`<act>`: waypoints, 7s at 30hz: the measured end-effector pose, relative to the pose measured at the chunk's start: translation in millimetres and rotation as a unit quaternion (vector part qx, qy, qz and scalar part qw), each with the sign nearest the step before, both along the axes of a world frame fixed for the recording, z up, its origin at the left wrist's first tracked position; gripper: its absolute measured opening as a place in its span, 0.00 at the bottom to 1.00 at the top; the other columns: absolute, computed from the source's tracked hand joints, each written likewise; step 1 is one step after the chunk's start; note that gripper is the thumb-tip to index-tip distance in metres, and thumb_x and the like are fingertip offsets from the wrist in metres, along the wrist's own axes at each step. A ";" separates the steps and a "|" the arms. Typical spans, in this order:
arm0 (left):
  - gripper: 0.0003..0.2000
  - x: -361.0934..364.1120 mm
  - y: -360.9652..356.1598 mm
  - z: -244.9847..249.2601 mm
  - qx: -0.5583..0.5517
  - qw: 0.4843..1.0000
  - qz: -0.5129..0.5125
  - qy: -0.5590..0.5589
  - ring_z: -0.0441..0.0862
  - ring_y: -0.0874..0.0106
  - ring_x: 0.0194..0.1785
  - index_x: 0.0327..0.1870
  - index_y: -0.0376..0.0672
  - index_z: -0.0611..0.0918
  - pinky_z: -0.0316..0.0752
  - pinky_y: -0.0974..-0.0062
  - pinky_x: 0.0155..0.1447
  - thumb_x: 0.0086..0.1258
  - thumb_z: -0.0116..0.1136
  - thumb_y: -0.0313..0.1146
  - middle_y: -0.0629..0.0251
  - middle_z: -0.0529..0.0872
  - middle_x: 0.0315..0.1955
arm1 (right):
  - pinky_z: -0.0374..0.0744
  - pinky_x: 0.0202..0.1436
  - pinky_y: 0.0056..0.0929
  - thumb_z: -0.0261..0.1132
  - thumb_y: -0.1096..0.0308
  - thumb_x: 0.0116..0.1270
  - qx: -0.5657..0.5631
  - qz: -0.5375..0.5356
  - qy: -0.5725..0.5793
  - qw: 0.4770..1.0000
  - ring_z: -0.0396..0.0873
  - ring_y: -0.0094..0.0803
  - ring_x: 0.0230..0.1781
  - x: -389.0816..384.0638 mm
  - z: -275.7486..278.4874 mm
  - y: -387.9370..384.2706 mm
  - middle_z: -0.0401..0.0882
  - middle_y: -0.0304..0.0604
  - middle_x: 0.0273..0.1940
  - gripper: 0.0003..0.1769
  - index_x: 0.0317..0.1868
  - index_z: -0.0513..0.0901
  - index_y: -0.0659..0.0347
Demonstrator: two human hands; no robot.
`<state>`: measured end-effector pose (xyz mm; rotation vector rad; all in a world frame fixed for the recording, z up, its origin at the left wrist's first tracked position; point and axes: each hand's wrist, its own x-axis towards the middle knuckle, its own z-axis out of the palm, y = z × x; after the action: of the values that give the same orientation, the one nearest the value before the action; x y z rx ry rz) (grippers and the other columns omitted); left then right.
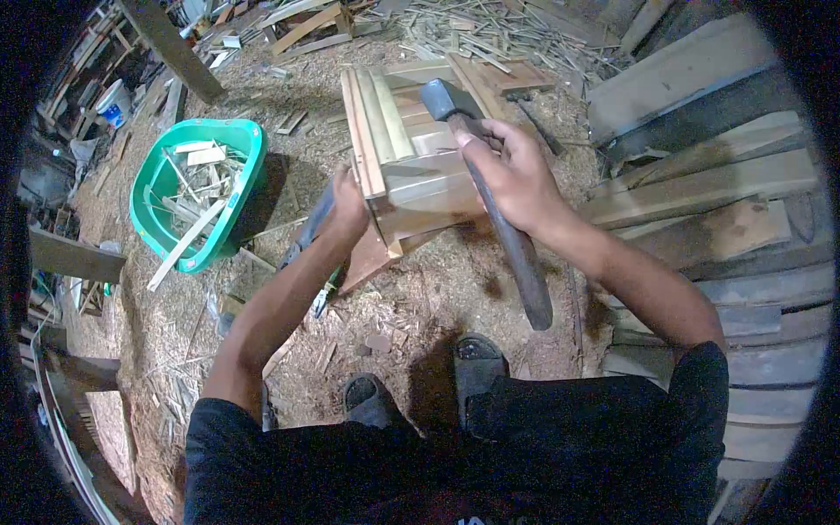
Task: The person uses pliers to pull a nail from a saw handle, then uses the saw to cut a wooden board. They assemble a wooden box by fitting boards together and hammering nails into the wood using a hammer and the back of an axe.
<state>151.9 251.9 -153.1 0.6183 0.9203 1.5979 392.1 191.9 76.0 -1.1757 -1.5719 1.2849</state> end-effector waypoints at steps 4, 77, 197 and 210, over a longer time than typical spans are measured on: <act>0.08 -16.8 -35.0 46.9 -0.020 0.998 0.037 0.051 0.80 0.75 0.32 0.46 0.40 0.73 0.80 0.74 0.36 0.79 0.44 0.34 0.64 0.82 0.32 | 0.77 0.31 0.24 0.69 0.59 0.67 0.056 0.041 -0.043 0.997 0.78 0.21 0.30 -10.7 2.7 7.3 0.80 0.41 0.35 0.24 0.52 0.76 0.70; 0.07 -36.3 -41.3 171.0 0.170 0.780 -0.146 0.585 0.78 0.69 0.49 0.36 0.38 0.85 0.70 0.68 0.58 0.65 0.67 0.33 0.64 0.85 0.37 | 0.71 0.26 0.36 0.76 0.53 0.54 0.009 0.067 -0.271 0.960 0.73 0.30 0.22 -110.1 -44.7 135.3 0.75 0.40 0.23 0.22 0.26 0.78 0.63; 0.12 -10.9 -69.6 180.7 0.111 0.748 -0.011 0.654 0.81 0.63 0.40 0.38 0.38 0.87 0.75 0.66 0.48 0.59 0.70 0.36 0.56 0.86 0.35 | 0.76 0.46 0.41 0.62 0.63 0.71 0.276 0.132 -0.294 0.905 0.81 0.44 0.42 -39.6 -5.3 48.5 0.79 0.57 0.40 0.19 0.52 0.71 0.70; 0.08 -14.2 -60.5 175.6 0.128 0.723 0.005 0.679 0.79 0.60 0.40 0.33 0.38 0.86 0.74 0.64 0.48 0.57 0.67 0.32 0.57 0.84 0.30 | 0.76 0.52 0.39 0.62 0.64 0.71 0.256 0.129 -0.282 0.916 0.81 0.42 0.47 -40.3 -10.8 51.5 0.81 0.56 0.45 0.19 0.52 0.73 0.71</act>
<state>137.8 191.4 22.5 2.1254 1.7084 1.0768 351.8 243.4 65.2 -1.0613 -2.3705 0.6144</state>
